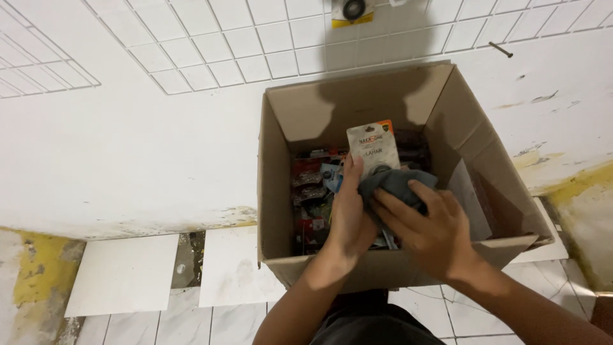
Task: Hanging packaged auto parts onto a display rack after wiping them clean.
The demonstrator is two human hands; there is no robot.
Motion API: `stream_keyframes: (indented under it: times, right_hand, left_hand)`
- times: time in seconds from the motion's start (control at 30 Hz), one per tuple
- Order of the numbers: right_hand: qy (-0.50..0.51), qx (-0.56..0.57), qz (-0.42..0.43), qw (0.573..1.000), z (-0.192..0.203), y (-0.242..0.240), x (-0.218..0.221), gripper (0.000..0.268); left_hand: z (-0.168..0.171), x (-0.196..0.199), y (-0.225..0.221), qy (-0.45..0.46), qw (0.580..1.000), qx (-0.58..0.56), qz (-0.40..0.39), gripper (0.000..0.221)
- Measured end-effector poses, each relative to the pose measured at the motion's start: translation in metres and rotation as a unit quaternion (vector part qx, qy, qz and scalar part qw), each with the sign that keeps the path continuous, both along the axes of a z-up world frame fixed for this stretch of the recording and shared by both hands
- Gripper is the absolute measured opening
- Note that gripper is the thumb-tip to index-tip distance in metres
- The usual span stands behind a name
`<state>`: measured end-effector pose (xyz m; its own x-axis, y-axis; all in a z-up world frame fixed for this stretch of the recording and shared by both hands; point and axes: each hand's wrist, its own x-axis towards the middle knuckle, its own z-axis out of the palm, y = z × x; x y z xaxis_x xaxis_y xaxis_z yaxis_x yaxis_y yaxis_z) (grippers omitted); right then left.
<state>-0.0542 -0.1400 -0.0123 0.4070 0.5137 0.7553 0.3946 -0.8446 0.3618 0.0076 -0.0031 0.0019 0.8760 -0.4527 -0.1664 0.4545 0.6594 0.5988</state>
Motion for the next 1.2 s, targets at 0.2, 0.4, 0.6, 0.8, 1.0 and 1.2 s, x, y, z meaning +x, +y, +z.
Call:
stream_keyframes:
  times: [0.2,0.4,0.6,0.8,1.0,1.2]
  right_hand:
    - [0.105,0.056,0.015,0.993,-0.012,-0.025,-0.008,0.036]
    - [0.109,0.099,-0.135,0.98,0.03,-0.019,-0.003,0.046]
    - [0.123,0.135,-0.063,0.981,0.052,-0.002,0.013,0.051]
    - [0.089,0.044,-0.08,0.992,0.04,-0.003,0.018,0.047]
    - [0.071,0.053,-0.052,0.995,0.061,0.016,0.015,0.041]
    - [0.167,0.175,-0.063,0.968,0.048,-0.014,0.022,0.066]
  left_hand:
    - [-0.001,0.0,-0.002,0.041,0.997,-0.004,0.069,0.086]
    - [-0.014,-0.006,0.0,-0.085,0.993,-0.074,0.038,0.033]
    - [-0.007,-0.012,0.002,-0.09,0.993,-0.074,0.002,0.029]
    - [-0.023,-0.011,0.002,-0.036,0.994,-0.1,-0.029,0.047]
    - [-0.011,-0.015,0.0,-0.005,0.999,-0.036,0.01,0.048]
    - [0.019,-0.023,0.006,-0.111,0.993,0.032,0.04,0.043]
